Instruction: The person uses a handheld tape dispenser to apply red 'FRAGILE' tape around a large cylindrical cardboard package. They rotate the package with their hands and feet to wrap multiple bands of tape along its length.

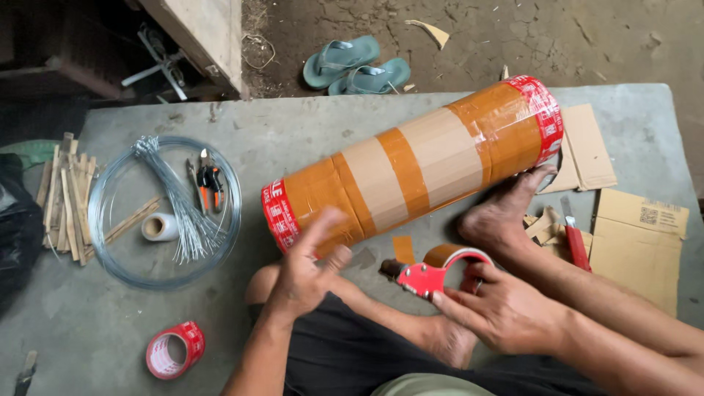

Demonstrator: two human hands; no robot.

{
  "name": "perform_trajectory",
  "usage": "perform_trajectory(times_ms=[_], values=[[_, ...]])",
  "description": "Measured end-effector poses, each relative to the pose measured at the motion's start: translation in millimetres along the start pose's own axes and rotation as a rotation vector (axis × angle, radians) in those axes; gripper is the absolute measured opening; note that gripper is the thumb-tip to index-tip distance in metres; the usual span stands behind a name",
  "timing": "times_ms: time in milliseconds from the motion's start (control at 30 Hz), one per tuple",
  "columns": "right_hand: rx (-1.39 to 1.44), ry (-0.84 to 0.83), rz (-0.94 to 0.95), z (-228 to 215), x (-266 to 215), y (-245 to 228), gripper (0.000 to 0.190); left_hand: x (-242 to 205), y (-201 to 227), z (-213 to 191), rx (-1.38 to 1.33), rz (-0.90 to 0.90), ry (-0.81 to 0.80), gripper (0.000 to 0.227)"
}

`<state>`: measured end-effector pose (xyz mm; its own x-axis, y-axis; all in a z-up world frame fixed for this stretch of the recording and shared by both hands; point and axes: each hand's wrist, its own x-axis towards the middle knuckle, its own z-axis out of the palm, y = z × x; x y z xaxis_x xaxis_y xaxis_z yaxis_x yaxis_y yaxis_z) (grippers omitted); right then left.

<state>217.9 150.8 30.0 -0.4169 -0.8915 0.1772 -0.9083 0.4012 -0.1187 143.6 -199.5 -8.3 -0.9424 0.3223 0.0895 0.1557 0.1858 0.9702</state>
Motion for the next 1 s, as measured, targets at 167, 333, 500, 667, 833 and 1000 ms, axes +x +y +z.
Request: perform_trajectory(times_ms=[167,333,500,667,833,1000], values=[[0.085,0.034,-0.03,11,-7,-15,0.062,32,38,10,0.027,0.123,-0.25,0.078],[0.134,0.054,0.049,13,-9,-21,0.06,72,52,-7,0.196,0.078,-0.134,0.066],[0.156,0.09,0.048,9,-9,-18,0.061,44,38,22,-0.103,0.0,-0.497,0.076],[0.176,0.098,-0.026,5,-12,-25,0.056,19,13,48,-0.629,-0.325,-0.558,0.065],[0.193,0.098,-0.017,2,-12,-29,0.052,9,2,49,-0.728,-0.412,-0.509,0.028],[0.226,0.102,-0.003,9,-19,-31,0.054,-2,9,57,-0.554,-0.329,-0.405,0.015]])
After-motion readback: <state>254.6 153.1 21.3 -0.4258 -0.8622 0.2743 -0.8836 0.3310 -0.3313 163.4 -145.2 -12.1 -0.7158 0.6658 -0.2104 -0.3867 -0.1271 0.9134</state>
